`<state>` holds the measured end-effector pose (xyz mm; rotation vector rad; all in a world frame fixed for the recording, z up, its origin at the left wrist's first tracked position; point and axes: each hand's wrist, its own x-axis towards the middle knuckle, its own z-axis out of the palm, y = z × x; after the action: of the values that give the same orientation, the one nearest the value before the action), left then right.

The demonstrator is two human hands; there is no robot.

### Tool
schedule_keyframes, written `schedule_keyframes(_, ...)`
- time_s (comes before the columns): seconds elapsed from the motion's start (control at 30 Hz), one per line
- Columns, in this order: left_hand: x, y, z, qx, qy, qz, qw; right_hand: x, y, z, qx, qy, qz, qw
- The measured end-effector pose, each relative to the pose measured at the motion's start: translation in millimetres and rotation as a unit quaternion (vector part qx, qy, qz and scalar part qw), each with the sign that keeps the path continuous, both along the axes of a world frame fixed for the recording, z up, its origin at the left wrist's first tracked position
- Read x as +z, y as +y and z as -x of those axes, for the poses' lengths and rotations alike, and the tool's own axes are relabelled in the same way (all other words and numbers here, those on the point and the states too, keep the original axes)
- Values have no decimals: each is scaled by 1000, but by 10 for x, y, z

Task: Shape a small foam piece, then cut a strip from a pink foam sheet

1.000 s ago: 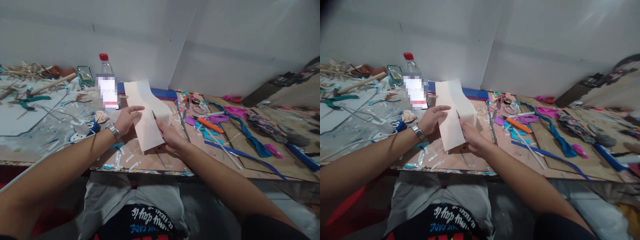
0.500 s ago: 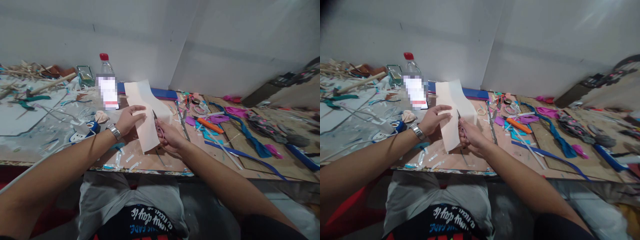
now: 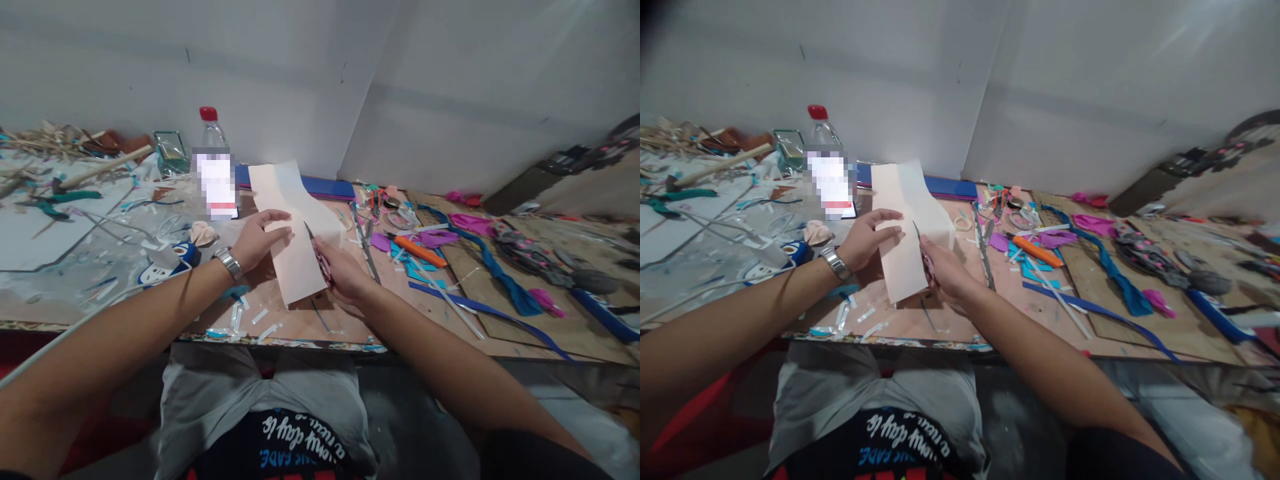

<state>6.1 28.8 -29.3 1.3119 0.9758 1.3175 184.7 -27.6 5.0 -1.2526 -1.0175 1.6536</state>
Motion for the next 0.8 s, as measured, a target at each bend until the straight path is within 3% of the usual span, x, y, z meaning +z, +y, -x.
schedule_keyframes(0.63,28,-19,-19,-5,-14,9,1000,-181,42,-25,2,9,-24,1000)
schedule_keyframes(0.8,15,-12,-17,1,-18,5,1000,-116,17,-13,-3,-12,-17,1000)
